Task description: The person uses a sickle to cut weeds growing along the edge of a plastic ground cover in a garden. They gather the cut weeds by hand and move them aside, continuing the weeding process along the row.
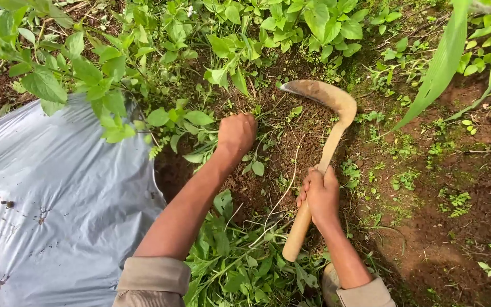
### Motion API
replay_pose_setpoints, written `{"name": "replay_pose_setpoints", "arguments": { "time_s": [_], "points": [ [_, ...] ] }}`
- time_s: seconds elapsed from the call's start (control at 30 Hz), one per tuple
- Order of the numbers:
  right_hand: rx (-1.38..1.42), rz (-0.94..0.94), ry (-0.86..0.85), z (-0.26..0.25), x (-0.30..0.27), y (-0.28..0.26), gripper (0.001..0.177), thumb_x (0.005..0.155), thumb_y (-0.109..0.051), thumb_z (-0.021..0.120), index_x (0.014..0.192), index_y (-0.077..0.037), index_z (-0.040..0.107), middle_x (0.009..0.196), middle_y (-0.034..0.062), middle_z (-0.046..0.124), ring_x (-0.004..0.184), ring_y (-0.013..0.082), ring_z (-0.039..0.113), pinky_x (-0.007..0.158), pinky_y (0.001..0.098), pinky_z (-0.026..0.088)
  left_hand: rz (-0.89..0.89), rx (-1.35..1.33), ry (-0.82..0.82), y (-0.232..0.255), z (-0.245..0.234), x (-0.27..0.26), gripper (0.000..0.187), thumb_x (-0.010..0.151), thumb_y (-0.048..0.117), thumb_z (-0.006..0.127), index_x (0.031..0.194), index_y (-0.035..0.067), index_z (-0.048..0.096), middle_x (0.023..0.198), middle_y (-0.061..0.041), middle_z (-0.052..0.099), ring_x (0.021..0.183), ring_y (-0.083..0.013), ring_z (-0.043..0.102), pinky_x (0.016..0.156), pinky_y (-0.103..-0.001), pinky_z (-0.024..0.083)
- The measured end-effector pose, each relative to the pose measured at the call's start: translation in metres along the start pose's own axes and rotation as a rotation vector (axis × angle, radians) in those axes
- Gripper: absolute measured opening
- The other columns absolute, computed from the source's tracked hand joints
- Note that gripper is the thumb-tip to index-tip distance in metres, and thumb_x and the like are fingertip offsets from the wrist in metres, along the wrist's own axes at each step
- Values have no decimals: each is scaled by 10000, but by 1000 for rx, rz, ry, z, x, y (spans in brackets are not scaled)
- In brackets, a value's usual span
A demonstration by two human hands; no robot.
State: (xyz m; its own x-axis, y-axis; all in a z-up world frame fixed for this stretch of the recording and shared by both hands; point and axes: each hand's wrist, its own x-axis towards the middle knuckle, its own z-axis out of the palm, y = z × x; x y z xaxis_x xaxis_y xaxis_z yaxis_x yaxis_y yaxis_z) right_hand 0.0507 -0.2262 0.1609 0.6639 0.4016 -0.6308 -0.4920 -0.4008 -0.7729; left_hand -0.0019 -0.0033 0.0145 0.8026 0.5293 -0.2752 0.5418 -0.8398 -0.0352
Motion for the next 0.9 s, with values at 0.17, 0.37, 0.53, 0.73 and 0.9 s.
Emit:
{"name": "replay_pose_setpoints", "arguments": {
  "time_s": [0.17,0.37,0.53,0.73,0.9],
  "points": [
    [97,-36,-64,25,6,15,128,1038,-91,392,1063,-2,480,657,48,488,485,167,529,332,346,541,31,41,27,0,-7,-1,282,971,208,517,977,55,754,699,-64,728,676,-278,752,528,-487,589],
    [118,-94,-20,33,-13,-25,327,970,-102,418,647,-70,461,446,73,437,322,182,502,275,281,437,-41,-59,-75,1,-15,-6,316,993,270,536,963,55,766,702,-94,734,676,-293,753,551,-479,604],
    [135,59,37,40,1,31,181,963,-125,454,837,-5,504,503,103,458,364,210,521,270,361,476,-25,11,-101,1,-16,-10,325,1010,291,528,963,72,763,701,-102,734,682,-289,755,560,-460,609],
    [154,-32,89,37,-10,-13,243,954,-136,430,733,-41,469,446,89,422,309,205,481,231,334,434,-7,3,-88,-1,-13,-16,266,964,207,539,973,54,757,720,-107,733,711,-321,757,572,-490,597],
    [31,101,-104,31,12,39,180,973,-107,443,1047,46,501,566,96,472,361,216,510,235,406,486,2,-27,-81,-2,-24,-14,246,948,164,544,971,33,751,722,-128,735,712,-338,757,569,-499,592]
  ]
}}
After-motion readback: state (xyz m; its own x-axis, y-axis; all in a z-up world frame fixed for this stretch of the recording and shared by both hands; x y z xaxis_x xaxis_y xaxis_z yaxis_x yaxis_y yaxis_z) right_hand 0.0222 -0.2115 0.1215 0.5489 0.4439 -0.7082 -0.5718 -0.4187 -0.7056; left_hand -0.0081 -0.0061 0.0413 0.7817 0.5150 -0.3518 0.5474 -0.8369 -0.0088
